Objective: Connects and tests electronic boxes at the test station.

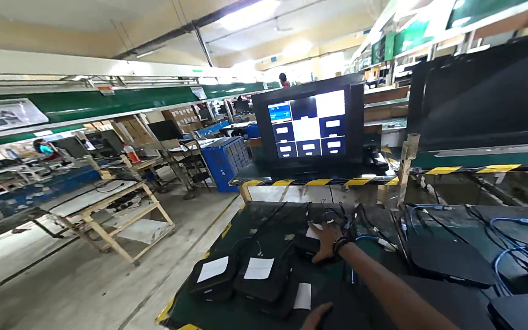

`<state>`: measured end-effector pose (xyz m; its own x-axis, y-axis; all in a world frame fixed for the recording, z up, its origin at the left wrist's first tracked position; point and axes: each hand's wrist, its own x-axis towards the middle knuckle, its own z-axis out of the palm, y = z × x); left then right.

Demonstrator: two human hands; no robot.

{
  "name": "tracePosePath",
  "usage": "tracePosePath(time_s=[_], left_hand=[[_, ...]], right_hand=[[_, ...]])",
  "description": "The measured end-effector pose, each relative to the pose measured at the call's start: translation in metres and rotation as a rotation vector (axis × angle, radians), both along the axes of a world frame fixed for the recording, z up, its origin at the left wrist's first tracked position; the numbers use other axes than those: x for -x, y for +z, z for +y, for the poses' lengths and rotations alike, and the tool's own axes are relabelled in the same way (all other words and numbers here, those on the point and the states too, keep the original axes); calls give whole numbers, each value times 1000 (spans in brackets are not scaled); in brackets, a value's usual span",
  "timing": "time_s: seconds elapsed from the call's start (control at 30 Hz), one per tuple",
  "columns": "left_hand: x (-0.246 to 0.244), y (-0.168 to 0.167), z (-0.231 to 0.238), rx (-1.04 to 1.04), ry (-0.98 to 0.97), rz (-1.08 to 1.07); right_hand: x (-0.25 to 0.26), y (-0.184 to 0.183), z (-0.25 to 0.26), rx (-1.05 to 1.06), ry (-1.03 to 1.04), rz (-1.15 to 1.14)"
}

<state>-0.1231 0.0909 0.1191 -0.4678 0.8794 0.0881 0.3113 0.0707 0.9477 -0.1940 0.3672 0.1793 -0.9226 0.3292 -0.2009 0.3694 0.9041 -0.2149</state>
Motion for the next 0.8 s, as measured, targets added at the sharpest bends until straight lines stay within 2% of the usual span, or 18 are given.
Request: tracePosePath(time_s=[0.1, 0.17, 0.23, 0.33, 0.47, 0.57, 0.7, 0.8], left_hand=[[-4, -1, 5, 33, 46, 46], [-7, 1, 3, 64, 58, 58], [-10, 5, 4, 85, 91, 77], [-17, 8, 6, 103, 146, 74], [-15, 16, 11, 169, 163, 44], [-5, 25, 15, 224, 139, -93], [10, 35, 28, 295, 72, -403], [16, 47, 37, 232, 3, -643]], right_hand=[[-16, 9, -5, 102, -117, 48], [-60, 32, -24, 140, -136, 72], [-116, 46, -43, 196, -48, -77], [-179, 27, -71, 150, 26, -276], [-195, -5, -78, 23, 7, -140], [-193, -10, -73, 38, 26, -68], [-201, 0, -73, 121, 41, 27], [-214, 12, -69, 159, 15, 162]])
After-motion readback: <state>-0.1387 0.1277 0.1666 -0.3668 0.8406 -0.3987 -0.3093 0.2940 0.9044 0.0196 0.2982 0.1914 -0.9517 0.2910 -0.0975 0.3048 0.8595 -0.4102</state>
